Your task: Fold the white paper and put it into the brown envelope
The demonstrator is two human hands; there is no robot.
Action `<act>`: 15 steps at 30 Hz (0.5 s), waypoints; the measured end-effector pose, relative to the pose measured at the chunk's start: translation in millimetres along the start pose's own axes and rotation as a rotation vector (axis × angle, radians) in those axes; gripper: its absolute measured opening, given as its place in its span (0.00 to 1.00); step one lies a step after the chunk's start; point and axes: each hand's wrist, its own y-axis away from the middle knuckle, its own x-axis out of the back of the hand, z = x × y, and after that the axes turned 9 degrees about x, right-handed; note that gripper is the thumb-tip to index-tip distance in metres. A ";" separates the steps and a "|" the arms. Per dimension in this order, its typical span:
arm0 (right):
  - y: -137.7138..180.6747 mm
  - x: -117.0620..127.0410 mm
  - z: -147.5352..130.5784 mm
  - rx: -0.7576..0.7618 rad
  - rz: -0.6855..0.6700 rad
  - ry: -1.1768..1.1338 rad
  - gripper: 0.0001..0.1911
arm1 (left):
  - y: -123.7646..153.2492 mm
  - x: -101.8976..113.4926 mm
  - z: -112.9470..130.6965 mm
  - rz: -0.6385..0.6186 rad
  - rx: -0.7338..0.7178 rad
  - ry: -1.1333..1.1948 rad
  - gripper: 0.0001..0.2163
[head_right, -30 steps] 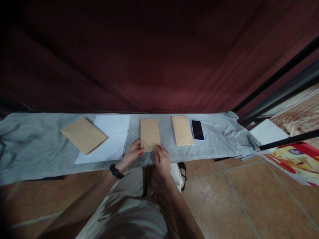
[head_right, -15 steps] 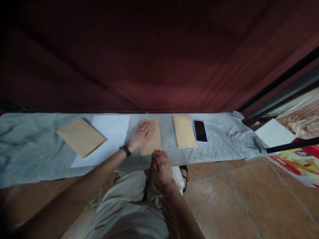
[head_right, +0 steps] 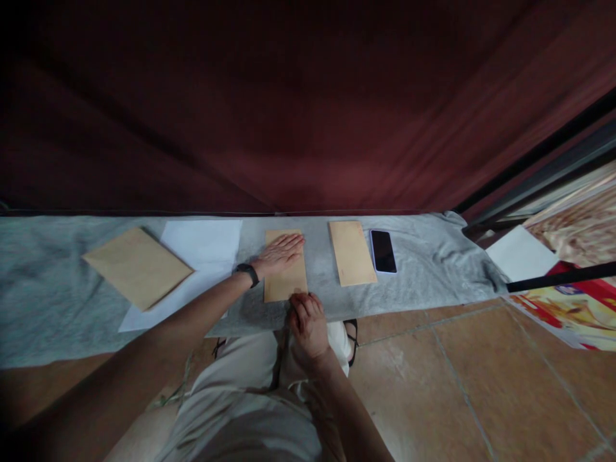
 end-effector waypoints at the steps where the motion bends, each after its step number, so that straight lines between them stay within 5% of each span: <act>1: 0.0 0.0 0.1 0.001 -0.004 0.001 0.23 | 2.3 -0.8 0.8 -0.009 -0.008 0.000 0.28; 15: 0.6 0.9 0.5 -0.002 -0.020 0.009 0.23 | 47.6 -8.2 22.8 -0.039 -0.174 0.092 0.26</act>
